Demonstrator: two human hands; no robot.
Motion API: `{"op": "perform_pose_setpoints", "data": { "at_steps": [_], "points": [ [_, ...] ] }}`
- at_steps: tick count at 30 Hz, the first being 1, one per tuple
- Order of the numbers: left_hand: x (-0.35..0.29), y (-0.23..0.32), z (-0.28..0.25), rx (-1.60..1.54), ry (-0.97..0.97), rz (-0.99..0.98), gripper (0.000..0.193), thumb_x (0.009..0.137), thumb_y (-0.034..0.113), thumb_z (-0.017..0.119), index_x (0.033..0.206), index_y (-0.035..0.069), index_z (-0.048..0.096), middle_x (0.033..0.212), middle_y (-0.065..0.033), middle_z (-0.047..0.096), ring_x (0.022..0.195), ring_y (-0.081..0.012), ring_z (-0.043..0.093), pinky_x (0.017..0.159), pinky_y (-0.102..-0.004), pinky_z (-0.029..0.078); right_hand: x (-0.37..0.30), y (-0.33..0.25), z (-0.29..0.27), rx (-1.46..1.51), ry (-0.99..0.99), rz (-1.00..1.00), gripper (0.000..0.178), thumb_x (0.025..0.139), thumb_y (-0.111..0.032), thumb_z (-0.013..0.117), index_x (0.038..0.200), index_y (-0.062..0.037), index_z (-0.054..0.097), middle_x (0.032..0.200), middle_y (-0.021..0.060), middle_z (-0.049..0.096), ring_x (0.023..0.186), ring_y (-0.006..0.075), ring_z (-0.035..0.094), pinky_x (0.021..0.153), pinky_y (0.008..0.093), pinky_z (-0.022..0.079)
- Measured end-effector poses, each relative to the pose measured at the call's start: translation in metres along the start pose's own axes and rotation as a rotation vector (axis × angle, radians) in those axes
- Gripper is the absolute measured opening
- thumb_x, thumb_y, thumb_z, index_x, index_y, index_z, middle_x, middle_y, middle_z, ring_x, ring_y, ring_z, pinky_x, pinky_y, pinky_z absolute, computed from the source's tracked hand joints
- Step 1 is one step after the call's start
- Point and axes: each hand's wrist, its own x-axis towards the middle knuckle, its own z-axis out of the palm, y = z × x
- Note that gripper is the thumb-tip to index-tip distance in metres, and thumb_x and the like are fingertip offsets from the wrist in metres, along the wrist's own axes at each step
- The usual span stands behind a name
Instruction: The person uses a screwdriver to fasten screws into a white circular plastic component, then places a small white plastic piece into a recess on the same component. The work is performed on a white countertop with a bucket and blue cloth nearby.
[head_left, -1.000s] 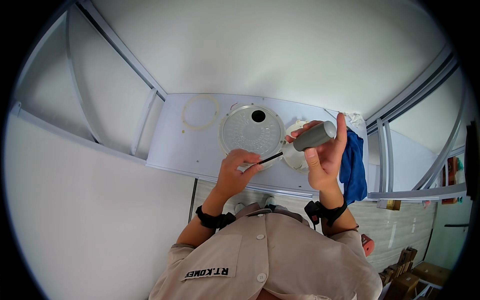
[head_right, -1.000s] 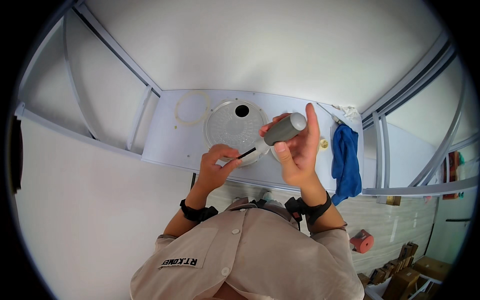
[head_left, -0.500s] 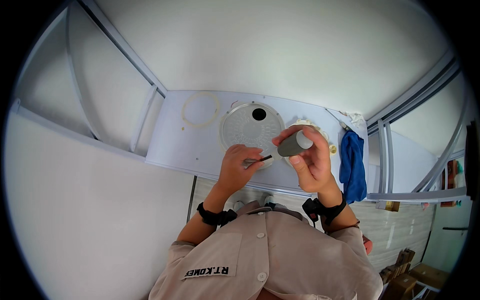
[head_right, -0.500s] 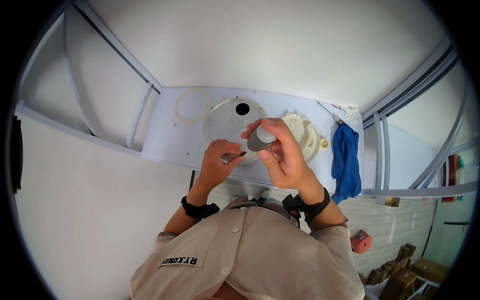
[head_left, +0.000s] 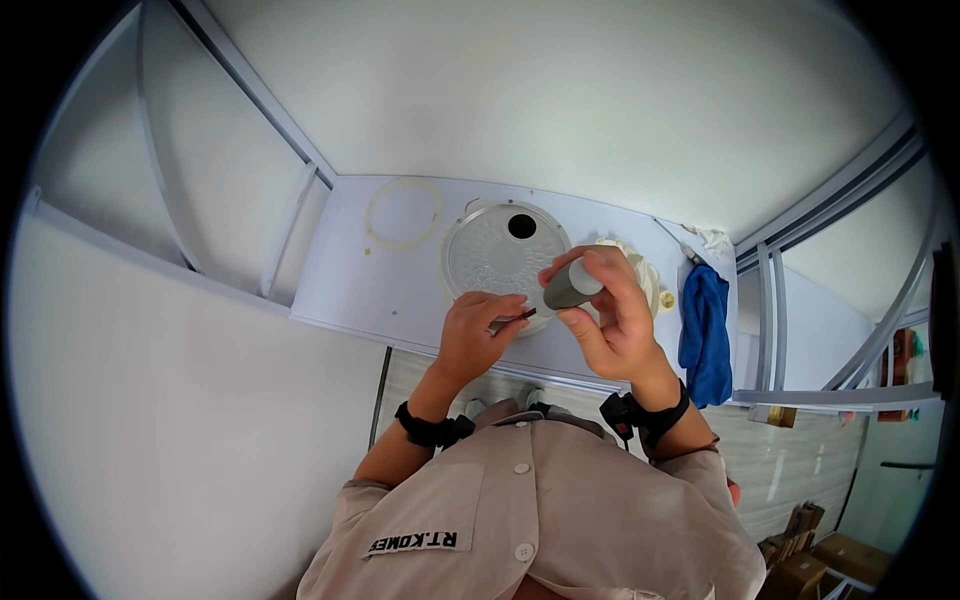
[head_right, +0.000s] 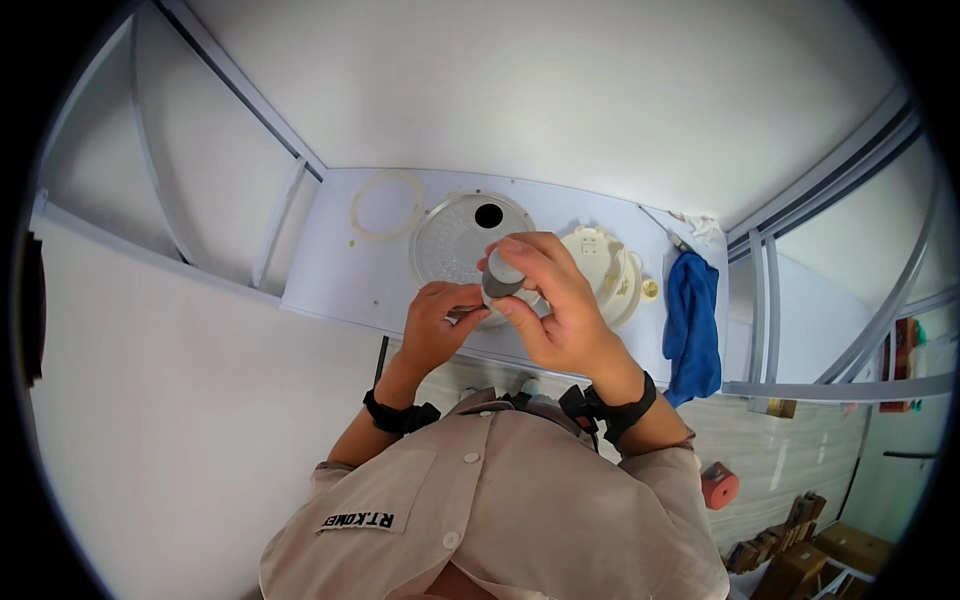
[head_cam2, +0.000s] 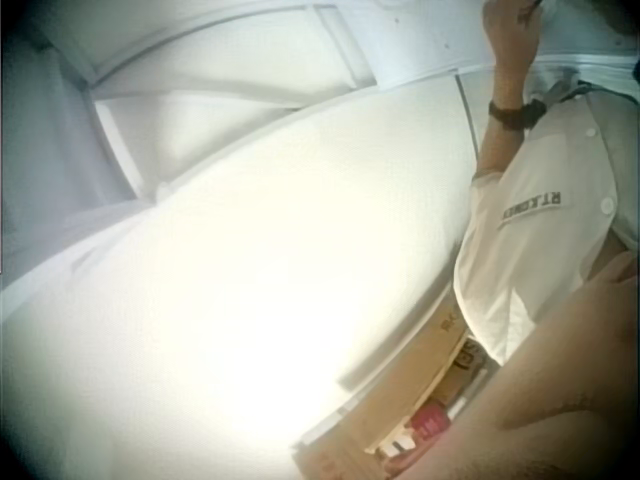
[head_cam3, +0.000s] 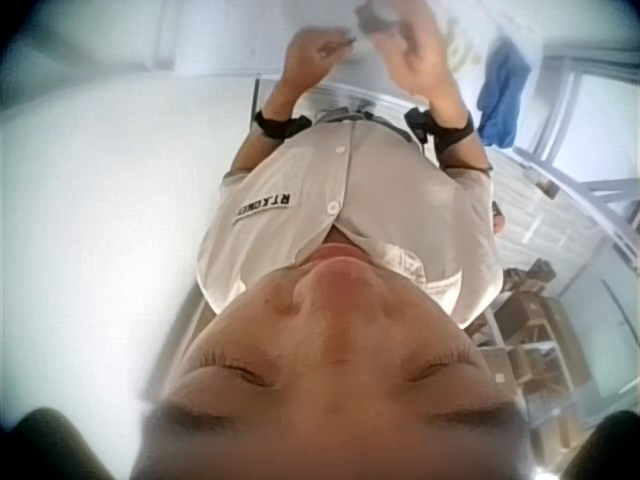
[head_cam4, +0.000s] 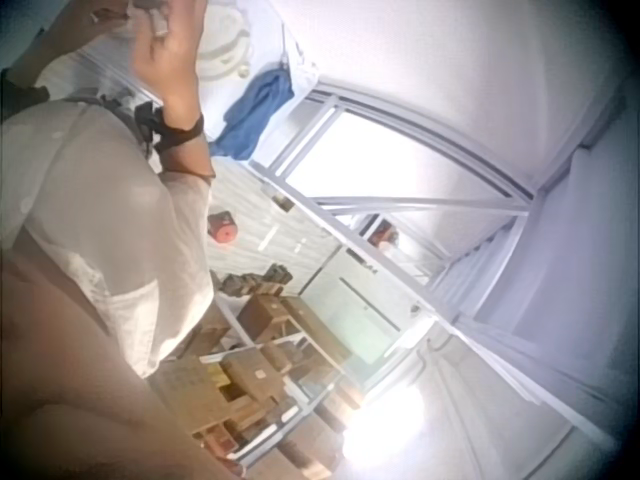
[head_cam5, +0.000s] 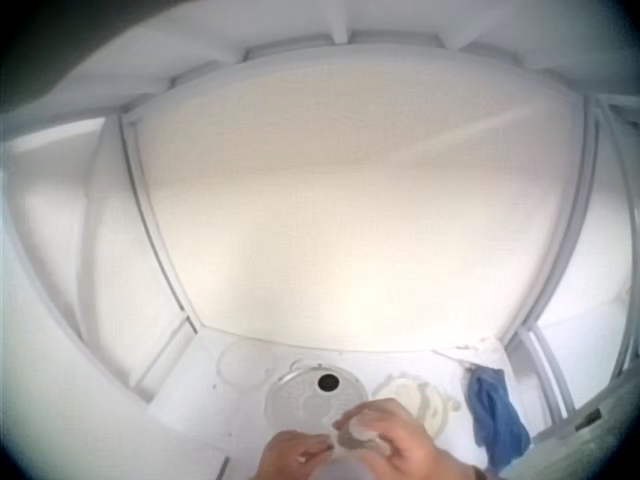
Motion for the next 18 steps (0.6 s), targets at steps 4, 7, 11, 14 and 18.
{"op": "perform_pose_setpoints", "data": {
  "at_steps": [4, 7, 11, 14, 18],
  "points": [
    [0.001, 0.003, -0.001, 0.028, -0.013, -0.004, 0.032, 0.082, 0.009, 0.087, 0.113, 0.009, 0.079, 0.094, -0.0027, 0.082, 0.088, -0.0253, 0.074, 0.085, -0.0403, 0.055, 0.006, 0.002, 0.004, -0.123, 0.036, -0.055, 0.062, 0.087, 0.001, 0.083, 0.144, -0.0039, 0.06, 0.131, 0.0197, 0.063, 0.111, 0.0301, 0.066, 0.084, 0.0352, 0.056],
    [0.0, 0.002, -0.001, 0.039, 0.007, 0.005, 0.032, 0.083, 0.01, 0.086, 0.114, 0.009, 0.079, 0.094, -0.0028, 0.082, 0.088, -0.0255, 0.074, 0.085, -0.0401, 0.055, 0.008, 0.009, 0.001, -0.229, 0.0, -0.142, 0.074, 0.085, -0.001, 0.087, 0.151, -0.0065, 0.053, 0.133, 0.0211, 0.057, 0.11, 0.0323, 0.068, 0.088, 0.0402, 0.058],
    [0.001, 0.004, -0.003, 0.047, -0.018, -0.002, 0.032, 0.083, 0.011, 0.086, 0.115, 0.009, 0.079, 0.092, -0.0031, 0.082, 0.089, -0.0258, 0.074, 0.085, -0.0399, 0.054, 0.014, 0.006, 0.007, -0.269, 0.074, -0.222, 0.065, 0.079, -0.005, 0.092, 0.138, -0.0036, 0.065, 0.122, 0.0163, 0.062, 0.101, 0.028, 0.064, 0.082, 0.0352, 0.056],
    [-0.001, 0.001, -0.003, 0.053, -0.019, -0.001, 0.032, 0.084, 0.012, 0.086, 0.115, 0.008, 0.079, 0.091, -0.0035, 0.081, 0.089, -0.0261, 0.074, 0.084, -0.0401, 0.055, 0.021, -0.001, 0.007, -0.354, 0.057, -0.24, 0.064, 0.078, -0.006, 0.094, 0.136, -0.0045, 0.066, 0.124, 0.0157, 0.059, 0.098, 0.0262, 0.063, 0.079, 0.0349, 0.056],
    [0.001, 0.003, -0.002, 0.041, -0.025, -0.008, 0.025, 0.081, 0.009, 0.086, 0.104, 0.006, 0.076, 0.092, -0.0079, 0.08, 0.09, -0.0311, 0.074, 0.084, -0.0426, 0.055, 0.018, 0.002, 0.01, -0.402, 0.07, -0.29, 0.07, 0.076, -0.01, 0.096, 0.138, -0.0064, 0.063, 0.125, 0.0159, 0.056, 0.098, 0.0259, 0.06, 0.078, 0.0351, 0.054]
  ]
}}
